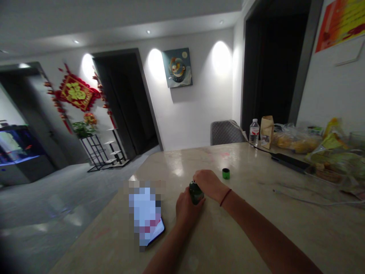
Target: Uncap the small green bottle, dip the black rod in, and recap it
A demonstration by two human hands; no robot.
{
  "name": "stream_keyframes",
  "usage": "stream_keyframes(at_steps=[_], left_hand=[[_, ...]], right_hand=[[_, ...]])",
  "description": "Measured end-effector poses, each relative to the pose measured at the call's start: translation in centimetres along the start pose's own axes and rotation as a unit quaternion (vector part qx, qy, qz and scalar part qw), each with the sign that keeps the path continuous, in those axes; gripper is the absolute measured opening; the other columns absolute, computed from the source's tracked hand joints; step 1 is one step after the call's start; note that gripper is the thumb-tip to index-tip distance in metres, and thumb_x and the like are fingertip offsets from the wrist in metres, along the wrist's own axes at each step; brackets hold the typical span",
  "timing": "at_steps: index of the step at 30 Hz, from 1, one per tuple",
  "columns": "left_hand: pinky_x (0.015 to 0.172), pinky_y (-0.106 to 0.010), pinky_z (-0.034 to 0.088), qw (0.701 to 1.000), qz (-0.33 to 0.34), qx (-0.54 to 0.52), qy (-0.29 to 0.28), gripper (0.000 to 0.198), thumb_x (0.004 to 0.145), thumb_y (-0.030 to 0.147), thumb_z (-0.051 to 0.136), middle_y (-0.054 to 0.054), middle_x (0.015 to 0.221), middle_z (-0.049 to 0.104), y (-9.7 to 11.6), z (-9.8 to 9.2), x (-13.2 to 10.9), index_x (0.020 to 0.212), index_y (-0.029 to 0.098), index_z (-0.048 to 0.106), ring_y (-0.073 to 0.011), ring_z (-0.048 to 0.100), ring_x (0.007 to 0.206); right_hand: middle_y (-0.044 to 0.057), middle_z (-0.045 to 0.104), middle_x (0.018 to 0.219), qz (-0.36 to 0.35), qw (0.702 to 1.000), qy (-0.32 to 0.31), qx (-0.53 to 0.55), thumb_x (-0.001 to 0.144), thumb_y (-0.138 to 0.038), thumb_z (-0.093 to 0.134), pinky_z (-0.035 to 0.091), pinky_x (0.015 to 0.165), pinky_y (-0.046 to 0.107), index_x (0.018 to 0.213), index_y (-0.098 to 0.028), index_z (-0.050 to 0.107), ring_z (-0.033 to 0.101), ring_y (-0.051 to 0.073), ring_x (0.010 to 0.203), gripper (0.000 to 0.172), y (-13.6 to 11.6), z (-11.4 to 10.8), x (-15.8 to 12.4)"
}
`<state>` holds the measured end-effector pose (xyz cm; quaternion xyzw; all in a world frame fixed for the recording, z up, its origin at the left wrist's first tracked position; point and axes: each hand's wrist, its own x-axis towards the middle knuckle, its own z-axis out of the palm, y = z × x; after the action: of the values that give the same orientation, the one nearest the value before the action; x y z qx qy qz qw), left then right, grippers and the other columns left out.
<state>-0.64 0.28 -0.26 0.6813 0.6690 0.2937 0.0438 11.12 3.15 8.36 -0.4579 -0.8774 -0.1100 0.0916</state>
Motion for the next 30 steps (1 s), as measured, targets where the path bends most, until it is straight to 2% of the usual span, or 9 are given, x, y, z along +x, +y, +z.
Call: stream_keyframes(at_steps=[7, 14, 18, 24, 30], left_hand=[[0.075, -0.028, 0.037, 1.0, 0.004, 0.003, 0.002, 0.049, 0.064, 0.043, 0.061, -0.005, 0.092, 0.06, 0.0, 0.0, 0.0, 0.103, 0.019, 0.047, -0.0203, 0.052, 0.089], [0.077, -0.028, 0.036, 1.0, 0.005, -0.003, -0.003, 0.05, 0.064, 0.042, 0.061, -0.006, 0.094, 0.06, 0.1, -0.2, 0.1, 0.105, 0.019, 0.047, -0.0205, 0.051, 0.092], [0.078, -0.028, 0.035, 1.0, 0.002, -0.003, -0.012, 0.05, 0.065, 0.042, 0.06, -0.006, 0.097, 0.059, 0.2, -0.2, 0.1, 0.107, 0.019, 0.047, -0.0213, 0.051, 0.094], [0.075, -0.027, 0.035, 1.0, 0.003, 0.006, -0.008, 0.049, 0.066, 0.043, 0.058, -0.006, 0.096, 0.059, 0.1, -0.1, 0.2, 0.106, 0.018, 0.045, -0.0206, 0.051, 0.091], [0.072, -0.027, 0.035, 1.0, -0.003, 0.01, -0.008, 0.048, 0.066, 0.045, 0.058, -0.006, 0.091, 0.06, 0.1, 0.0, 0.3, 0.103, 0.018, 0.047, -0.0203, 0.052, 0.088]], right_hand=[[0.012, 0.063, 0.084, 0.015, 0.999, -0.007, -0.033, 0.082, -0.014, 0.04, 0.044, 0.067, 0.027, 0.082, -0.012, 0.063, 0.06, 0.02, 0.08, 0.023, -0.4, 0.0, 0.4], [0.013, 0.062, 0.087, 0.05, 0.999, -0.004, -0.019, 0.083, -0.015, 0.038, 0.044, 0.068, 0.029, 0.085, -0.012, 0.061, 0.059, 0.022, 0.083, 0.023, -0.5, -0.6, 0.1], [0.014, 0.062, 0.093, 0.077, 0.996, -0.027, 0.018, 0.081, -0.015, 0.04, 0.042, 0.07, 0.027, 0.088, -0.012, 0.06, 0.059, 0.021, 0.086, 0.022, -0.1, -1.3, 0.3], [0.017, 0.063, 0.091, 0.029, 0.997, -0.072, 0.014, 0.073, -0.014, 0.048, 0.042, 0.071, 0.026, 0.087, -0.008, 0.063, 0.059, 0.022, 0.087, 0.022, 0.2, -2.2, 1.6], [0.017, 0.063, 0.09, -0.002, 0.998, -0.057, -0.002, 0.072, -0.014, 0.046, 0.042, 0.07, 0.028, 0.086, -0.007, 0.063, 0.059, 0.024, 0.085, 0.024, 0.0, -2.3, 1.7]])
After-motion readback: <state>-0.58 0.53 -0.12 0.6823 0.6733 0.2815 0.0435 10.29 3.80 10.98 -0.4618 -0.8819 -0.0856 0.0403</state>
